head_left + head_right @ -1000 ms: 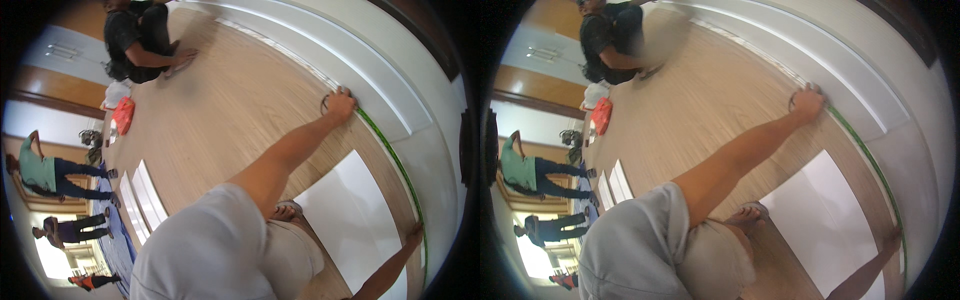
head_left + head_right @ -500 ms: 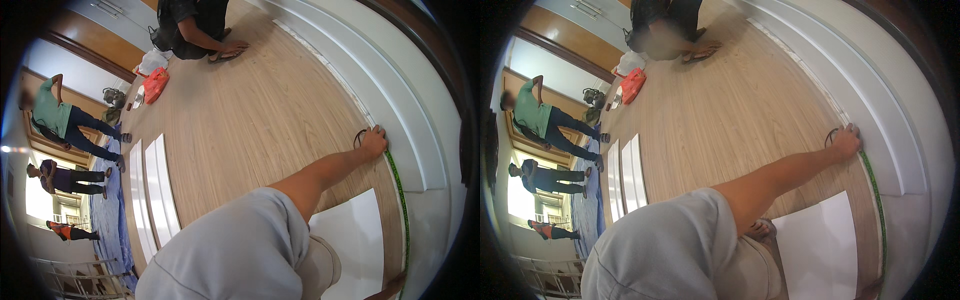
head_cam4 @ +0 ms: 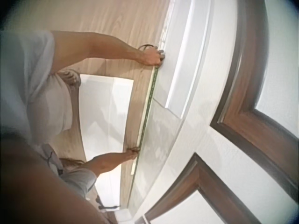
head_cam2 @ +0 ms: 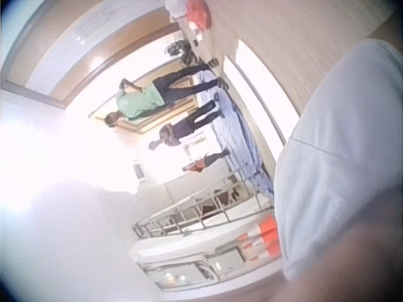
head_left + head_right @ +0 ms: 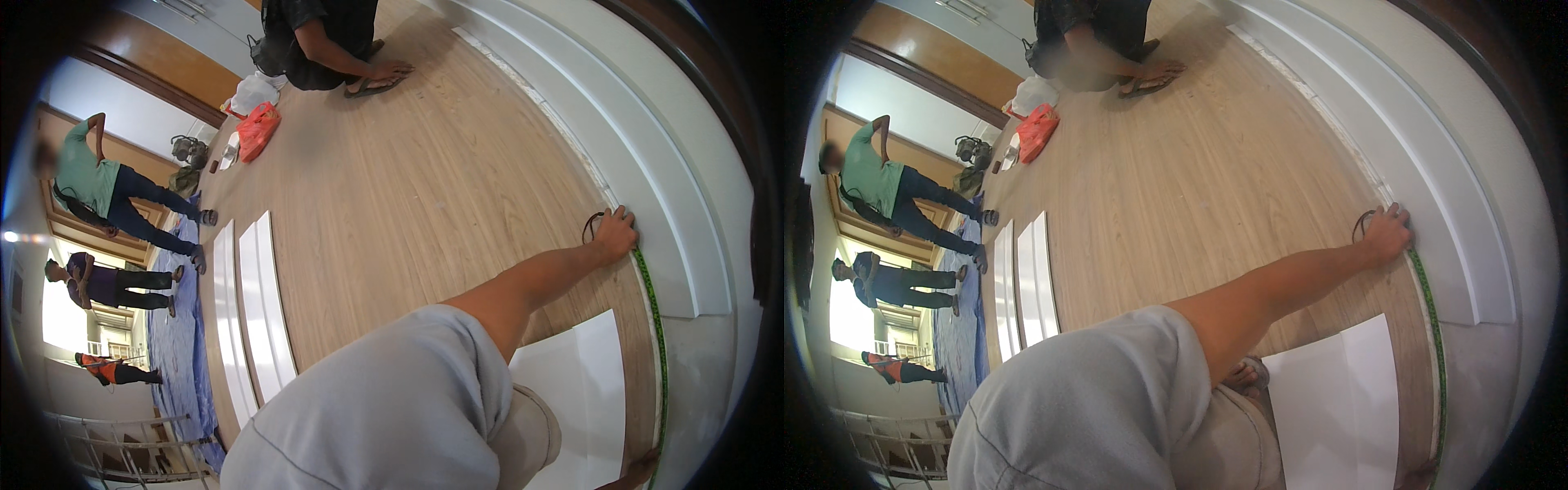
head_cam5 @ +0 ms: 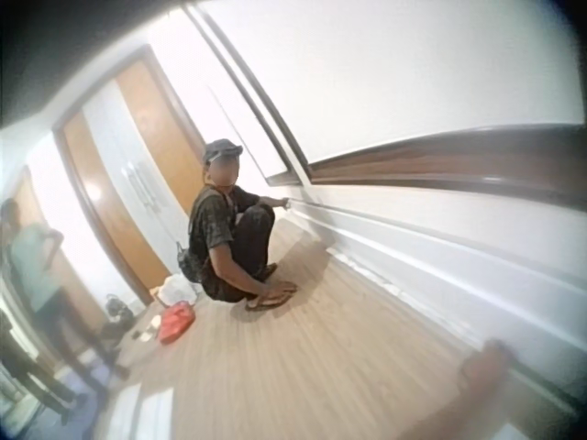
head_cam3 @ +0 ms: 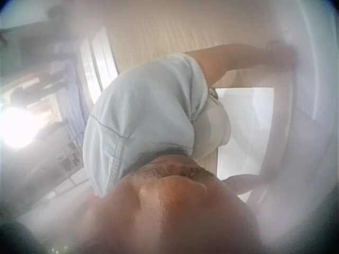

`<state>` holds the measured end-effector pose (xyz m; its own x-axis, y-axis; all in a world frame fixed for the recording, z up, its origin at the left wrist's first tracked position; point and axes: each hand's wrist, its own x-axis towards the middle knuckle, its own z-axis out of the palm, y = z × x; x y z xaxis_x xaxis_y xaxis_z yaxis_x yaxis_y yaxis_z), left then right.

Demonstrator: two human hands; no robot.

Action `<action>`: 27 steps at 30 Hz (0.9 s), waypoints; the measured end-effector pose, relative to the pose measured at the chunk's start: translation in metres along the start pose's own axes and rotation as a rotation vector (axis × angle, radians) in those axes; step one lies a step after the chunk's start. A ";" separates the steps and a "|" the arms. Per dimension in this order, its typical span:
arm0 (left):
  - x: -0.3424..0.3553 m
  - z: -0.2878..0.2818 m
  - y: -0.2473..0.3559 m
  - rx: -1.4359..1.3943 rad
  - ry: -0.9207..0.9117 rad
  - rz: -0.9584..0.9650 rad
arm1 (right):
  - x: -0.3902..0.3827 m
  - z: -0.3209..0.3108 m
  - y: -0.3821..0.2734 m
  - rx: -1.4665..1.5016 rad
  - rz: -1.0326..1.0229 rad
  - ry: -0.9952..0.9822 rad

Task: The person measures a wall section with a tape measure, then applies adhesive to the wall using a small bottle and a sponge. They handle white wall panels and a green tape measure during the process.

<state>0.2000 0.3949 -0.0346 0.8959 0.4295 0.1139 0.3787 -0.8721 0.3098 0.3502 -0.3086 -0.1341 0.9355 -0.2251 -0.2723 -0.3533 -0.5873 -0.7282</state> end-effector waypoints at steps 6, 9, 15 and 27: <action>0.000 0.005 -0.001 0.030 0.005 -0.003 | 0.000 -0.005 -0.005 0.036 0.029 -0.004; 0.003 0.009 -0.002 -0.008 0.006 0.003 | -0.002 -0.006 -0.010 0.069 0.052 -0.009; 0.004 0.014 -0.003 0.008 0.002 -0.010 | -0.013 -0.005 -0.017 0.134 0.121 -0.013; 0.008 0.019 -0.004 -0.019 -0.026 -0.017 | -0.014 -0.002 -0.039 0.277 0.262 -0.009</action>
<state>0.2104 0.3977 -0.0530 0.8954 0.4373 0.0837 0.3892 -0.8601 0.3297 0.3508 -0.2844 -0.1004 0.8141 -0.3319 -0.4766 -0.5672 -0.2779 -0.7753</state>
